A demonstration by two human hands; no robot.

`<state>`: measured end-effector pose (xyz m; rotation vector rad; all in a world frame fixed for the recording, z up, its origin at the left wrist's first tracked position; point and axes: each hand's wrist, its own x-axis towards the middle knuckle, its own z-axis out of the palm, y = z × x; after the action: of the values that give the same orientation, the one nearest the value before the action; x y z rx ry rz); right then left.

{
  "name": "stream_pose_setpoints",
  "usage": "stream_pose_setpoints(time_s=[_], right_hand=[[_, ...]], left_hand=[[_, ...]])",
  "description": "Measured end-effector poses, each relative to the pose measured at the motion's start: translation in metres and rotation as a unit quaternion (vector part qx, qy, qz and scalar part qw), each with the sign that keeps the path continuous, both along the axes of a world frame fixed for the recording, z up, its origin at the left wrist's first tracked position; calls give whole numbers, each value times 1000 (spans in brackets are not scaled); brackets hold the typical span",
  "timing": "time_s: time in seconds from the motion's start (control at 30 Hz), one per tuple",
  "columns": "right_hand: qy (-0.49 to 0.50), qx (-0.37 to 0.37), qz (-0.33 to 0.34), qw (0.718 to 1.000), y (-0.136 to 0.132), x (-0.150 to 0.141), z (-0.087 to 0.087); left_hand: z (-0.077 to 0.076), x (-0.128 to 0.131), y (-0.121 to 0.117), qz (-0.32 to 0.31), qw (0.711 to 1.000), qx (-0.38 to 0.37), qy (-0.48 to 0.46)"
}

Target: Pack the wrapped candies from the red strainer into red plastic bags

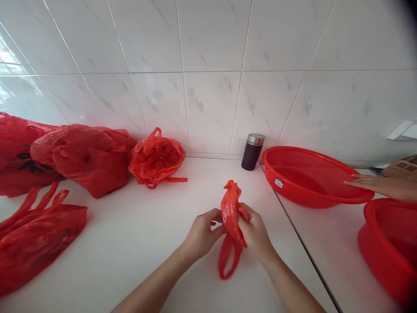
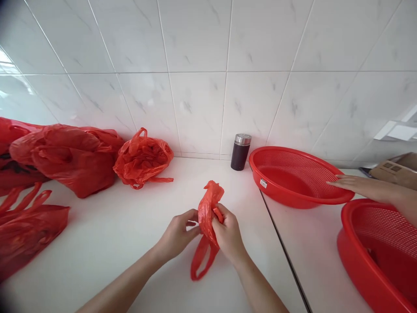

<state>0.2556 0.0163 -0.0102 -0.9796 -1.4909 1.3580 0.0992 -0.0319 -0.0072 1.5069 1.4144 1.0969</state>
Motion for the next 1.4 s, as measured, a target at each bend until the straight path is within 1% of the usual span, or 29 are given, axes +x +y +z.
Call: stream_pose_setpoints(time_s=[0.03, 0.07, 0.13, 0.2, 0.27, 0.37, 0.47, 0.53, 0.57, 0.63, 0.67, 0.73, 0.77, 0.8, 0.87, 0.93, 0.97, 1.0, 1.07, 1.13, 1.2, 1.23, 1.3, 1.37, 1.4], right_hand=[[16, -18, -1, 1000, 1, 0, 0], [42, -37, -17, 998, 5, 3, -1], [119, -76, -66, 988, 18, 15, -3], [194, -106, -122, 968, 34, 31, -5], [244, -127, -166, 947, 46, 45, -5], [297, -138, -191, 926, 54, 56, -4], [326, -129, -197, 916, 54, 55, -2], [331, -123, -205, 913, 52, 52, 1], [329, -118, -206, 914, 49, 50, 3], [309, -100, -187, 927, 42, 45, 8], [293, -88, -167, 937, 36, 42, 11], [261, -59, -117, 956, 25, 36, 17], [250, -46, -90, 963, 19, 33, 20], [242, -35, -66, 967, 15, 31, 22], [236, -13, -23, 971, 8, 27, 25], [234, 10, 13, 972, 5, 26, 26], [233, 20, 29, 972, 5, 26, 26], [231, 27, 42, 972, 5, 27, 26], [218, 31, 63, 973, 5, 27, 26], [197, 33, 78, 977, 4, 27, 26], [161, 55, 79, 982, 1, 26, 27], [137, 77, 67, 985, -1, 25, 27], [72, 124, 30, 989, -4, 23, 26], [-11, 152, 0, 988, -5, 21, 24], [-61, 161, -8, 985, -3, 21, 21]], left_hand=[[0, 0, 1, 11, 1000, -7, -10], [-1, -4, 3, 32, 999, -12, -17], [-2, -21, 5, 79, 997, -13, -19], [-4, -43, 4, 131, 991, -6, -18], [-8, -64, 1, 172, 985, -1, -22], [-14, -82, -3, 194, 981, -9, -31], [-17, -85, -6, 196, 980, -18, -19], [-14, -80, -9, 217, 976, -12, 0], [-11, -74, -10, 234, 972, 4, 14], [-5, -57, -15, 257, 961, 82, 66], [-2, -47, -17, 245, 954, 135, 103], [1, -23, -19, 174, 940, 227, 187], [2, -11, -18, 129, 935, 247, 218], [4, -2, -17, 94, 936, 246, 232], [7, 12, -10, 67, 955, 195, 211], [14, 18, -2, 63, 978, 123, 158], [18, 19, 1, 63, 984, 96, 136], [21, 20, 4, 65, 987, 82, 122], [27, 23, 8, 73, 987, 83, 119], [30, 27, 12, 69, 988, 77, 117], [32, 30, 14, 55, 993, 44, 98], [33, 31, 15, 53, 995, 28, 76], [36, 31, 16, 49, 999, 1, -17], [42, 27, 15, 24, 989, -20, -147], [45, 22, 13, 10, 976, -31, -215]])
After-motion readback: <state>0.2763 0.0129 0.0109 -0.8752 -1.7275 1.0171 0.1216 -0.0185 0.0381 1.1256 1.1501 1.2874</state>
